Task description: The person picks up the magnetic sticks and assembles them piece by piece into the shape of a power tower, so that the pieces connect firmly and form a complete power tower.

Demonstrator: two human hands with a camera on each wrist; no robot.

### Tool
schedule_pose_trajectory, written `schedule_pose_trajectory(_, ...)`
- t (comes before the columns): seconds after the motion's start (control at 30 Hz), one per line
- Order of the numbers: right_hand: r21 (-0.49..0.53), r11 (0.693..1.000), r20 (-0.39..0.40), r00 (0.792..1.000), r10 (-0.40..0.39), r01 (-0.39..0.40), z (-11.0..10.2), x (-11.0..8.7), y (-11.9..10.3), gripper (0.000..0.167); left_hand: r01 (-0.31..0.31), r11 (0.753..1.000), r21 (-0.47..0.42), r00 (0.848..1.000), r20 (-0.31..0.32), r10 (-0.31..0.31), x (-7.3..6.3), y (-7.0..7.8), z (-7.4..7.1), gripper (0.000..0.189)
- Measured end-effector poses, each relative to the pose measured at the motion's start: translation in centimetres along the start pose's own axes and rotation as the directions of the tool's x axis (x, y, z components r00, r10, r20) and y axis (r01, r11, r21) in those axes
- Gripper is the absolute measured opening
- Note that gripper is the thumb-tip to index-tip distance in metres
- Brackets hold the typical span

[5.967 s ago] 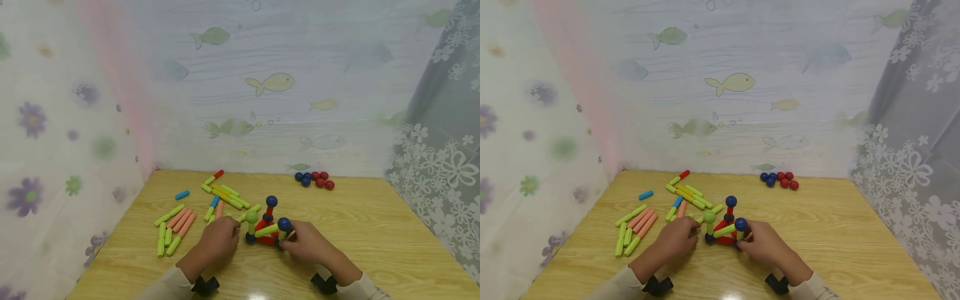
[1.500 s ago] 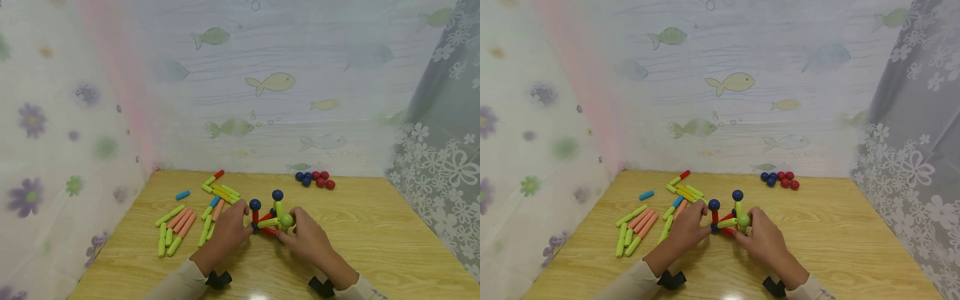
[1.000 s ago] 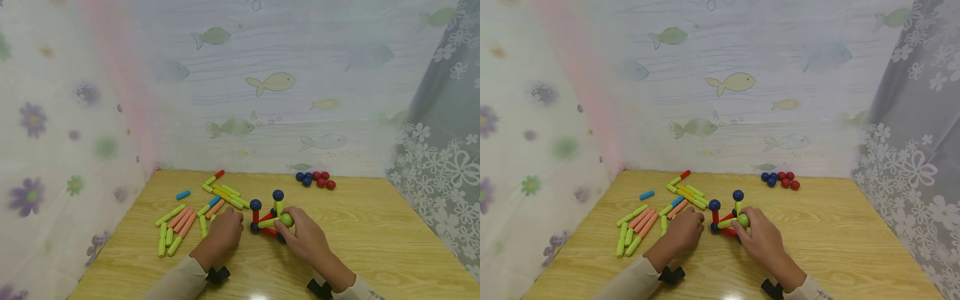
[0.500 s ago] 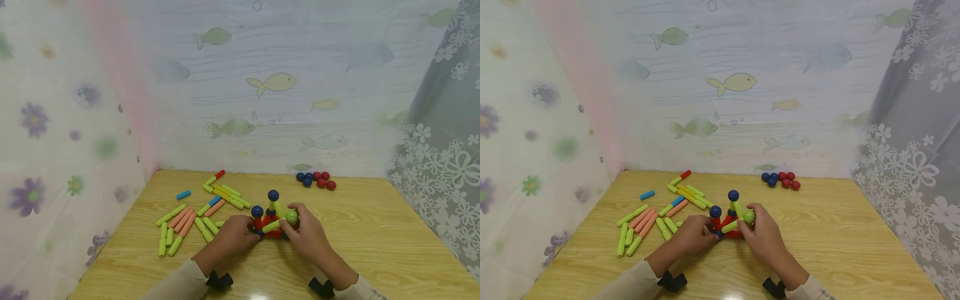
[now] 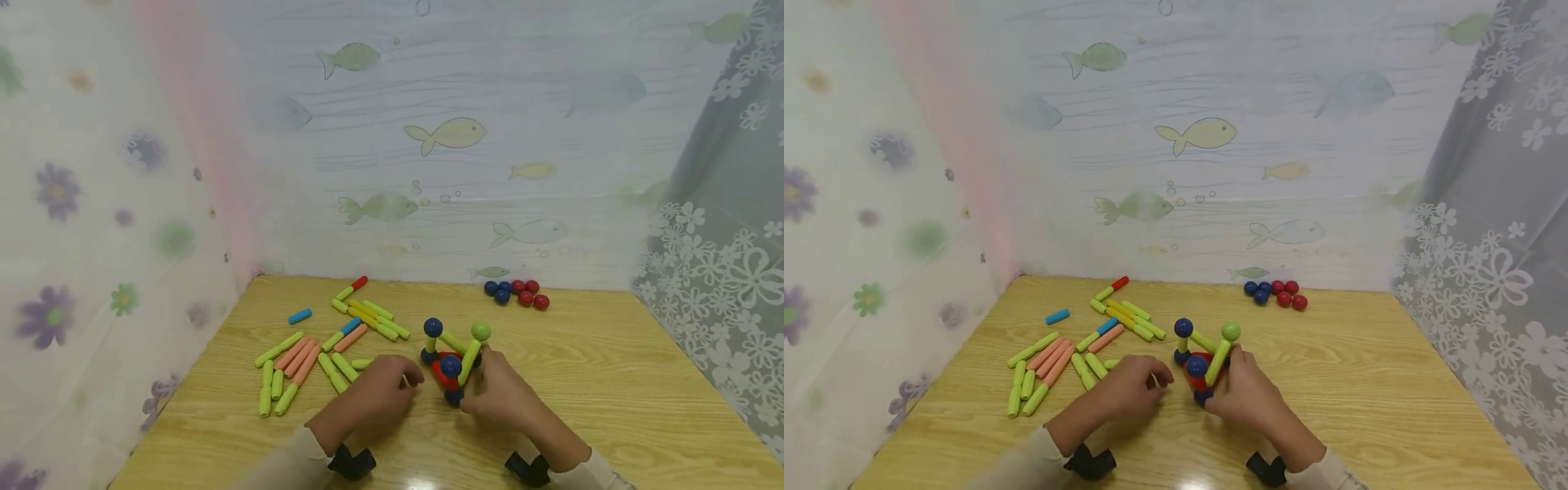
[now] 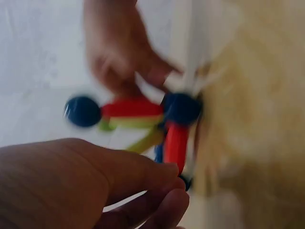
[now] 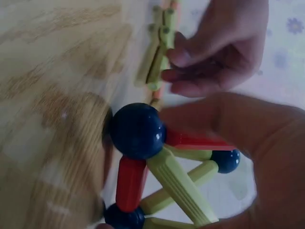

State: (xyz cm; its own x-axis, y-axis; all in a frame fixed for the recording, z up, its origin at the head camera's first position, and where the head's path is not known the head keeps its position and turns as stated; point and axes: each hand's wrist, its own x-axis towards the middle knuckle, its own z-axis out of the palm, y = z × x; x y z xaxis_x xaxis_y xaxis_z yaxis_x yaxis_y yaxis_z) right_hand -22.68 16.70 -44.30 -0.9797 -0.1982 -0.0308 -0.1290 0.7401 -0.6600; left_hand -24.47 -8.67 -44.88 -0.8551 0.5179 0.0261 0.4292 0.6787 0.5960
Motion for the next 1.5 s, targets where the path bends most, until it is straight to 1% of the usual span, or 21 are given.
schedule_pose_trajectory(0.03, -0.044, 0.999, 0.019, 1.0, 0.001, -0.001, 0.1, -0.1, 0.0, 0.119, 0.02, 1.0, 0.019, 0.999, -0.035, -0.02, 0.0, -0.6, -0.7, 0.02)
schedule_pose_trajectory(0.1, -0.107, 0.994, 0.038, 0.999, 0.025, -0.021, 0.2, -0.4, -0.3, 0.136, 0.064, 0.996, 0.055, 0.993, -0.102, -0.058, 0.0, -1.8, -2.0, 0.022)
schedule_pose_trajectory(0.17, -0.148, 0.988, 0.024, 0.999, 0.042, -0.038, 0.3, -0.5, -0.4, 0.143, 0.121, 0.988, 0.095, 0.984, -0.14, -0.107, 0.0, -3.0, -2.8, 0.029)
schedule_pose_trajectory(0.2, -0.155, 0.987, 0.016, 0.999, 0.049, -0.045, 0.4, -0.5, -0.4, 0.144, 0.145, 0.984, 0.104, 0.981, -0.142, -0.129, 0.1, -3.4, -3.2, 0.033)
schedule_pose_trajectory(0.23, -0.159, 0.986, 0.006, 0.999, 0.049, -0.047, 0.5, -0.5, -0.4, 0.143, 0.159, 0.98, 0.117, 0.98, -0.141, -0.142, 0.1, -3.8, -3.4, 0.036)
schedule_pose_trajectory(0.3, -0.163, 0.985, -0.019, 0.998, 0.052, -0.055, 0.6, -0.4, -0.3, 0.137, 0.171, 0.975, 0.144, 0.98, -0.128, -0.153, 0.3, -4.4, -3.5, 0.035)
schedule_pose_trajectory(0.37, -0.173, 0.984, -0.044, 0.998, 0.036, -0.044, 0.7, -0.3, -0.2, 0.127, 0.163, 0.971, 0.172, 0.982, -0.125, -0.143, 0.3, -4.7, -3.6, 0.029)
schedule_pose_trajectory(0.43, -0.18, 0.983, -0.067, 0.998, 0.014, -0.026, 0.7, -0.1, -0.1, 0.116, 0.154, 0.972, 0.18, 0.982, -0.139, -0.13, 0.4, -4.7, -3.5, 0.024)
schedule_pose_trajectory(0.5, -0.19, 0.982, -0.078, 0.997, 0.005, -0.02, 0.7, 0.0, -0.2, 0.112, 0.128, 0.975, 0.18, 0.981, -0.166, -0.098, 0.5, -4.6, -3.4, 0.021)
schedule_pose_trajectory(0.6, -0.196, 0.98, -0.087, 0.996, 0.022, -0.039, 0.7, 0.0, -0.3, 0.109, 0.071, 0.985, 0.154, 0.976, -0.213, -0.037, 0.6, -3.9, -3.1, 0.02)
schedule_pose_trajectory(0.7, -0.185, 0.98, -0.106, 0.993, 0.053, -0.072, 0.8, 0.1, -0.4, 0.105, -0.018, 0.988, 0.154, 0.966, -0.251, 0.056, 0.7, -2.9, -2.8, 0.021)
schedule_pose_trajectory(0.73, -0.173, 0.982, -0.117, 0.991, 0.058, -0.078, 0.9, 0.1, -0.4, 0.1, -0.044, 0.988, 0.147, 0.963, -0.259, 0.081, 0.6, -2.5, -2.6, 0.021)
schedule_pose_trajectory(0.83, -0.125, 0.989, -0.141, 0.988, 0.062, -0.08, 1.1, 0.1, -0.2, 0.08, -0.108, 0.98, 0.166, 0.947, -0.284, 0.152, 0.7, -1.4, -2.1, 0.022)
schedule_pose_trajectory(0.93, -0.076, 0.994, -0.143, 0.988, 0.062, -0.074, 1.1, 0.2, -0.1, 0.063, -0.141, 0.972, 0.186, 0.933, -0.303, 0.193, 0.7, -0.5, -1.4, 0.021)
schedule_pose_trajectory(1.0, -0.051, 0.996, -0.134, 0.989, 0.062, -0.07, 1.1, 0.2, 0.1, 0.056, -0.163, 0.963, 0.216, 0.921, -0.318, 0.227, 0.7, -0.1, -1.0, 0.021)
schedule_pose_trajectory(1.07, -0.018, 0.998, -0.117, 0.992, 0.057, -0.06, 1.1, 0.3, 0.3, 0.053, -0.198, 0.947, 0.253, 0.903, -0.329, 0.277, 0.6, 0.4, -0.5, 0.021)
schedule_pose_trajectory(1.17, 0.03, 0.999, -0.098, 0.994, 0.041, -0.038, 1.1, 0.4, 0.4, 0.049, -0.244, 0.912, 0.331, 0.872, -0.336, 0.356, 0.5, 1.1, 0.2, 0.021)
schedule_pose_trajectory(1.23, 0.059, 0.998, -0.091, 0.995, 0.026, -0.02, 1.2, 0.4, 0.4, 0.046, -0.26, 0.889, 0.377, 0.856, -0.335, 0.393, 0.5, 1.6, 0.5, 0.02)
schedule_pose_trajectory(1.27, 0.067, 0.998, -0.09, 0.996, 0.018, -0.012, 1.2, 0.4, 0.4, 0.045, -0.259, 0.877, 0.404, 0.85, -0.335, 0.406, 0.5, 1.8, 0.6, 0.021)
schedule_pose_trajectory(1.4, 0.079, 0.997, -0.086, 0.996, -0.007, 0.014, 1.2, 0.3, 0.3, 0.042, -0.22, 0.837, 0.501, 0.839, -0.341, 0.425, 0.4, 2.4, 1.1, 0.02)
schedule_pose_trajectory(1.5, 0.072, 0.997, -0.078, 0.997, -0.019, 0.025, 1.3, 0.2, 0.2, 0.041, -0.188, 0.792, 0.58, 0.824, -0.346, 0.448, 0.4, 2.4, 1.5, 0.02)
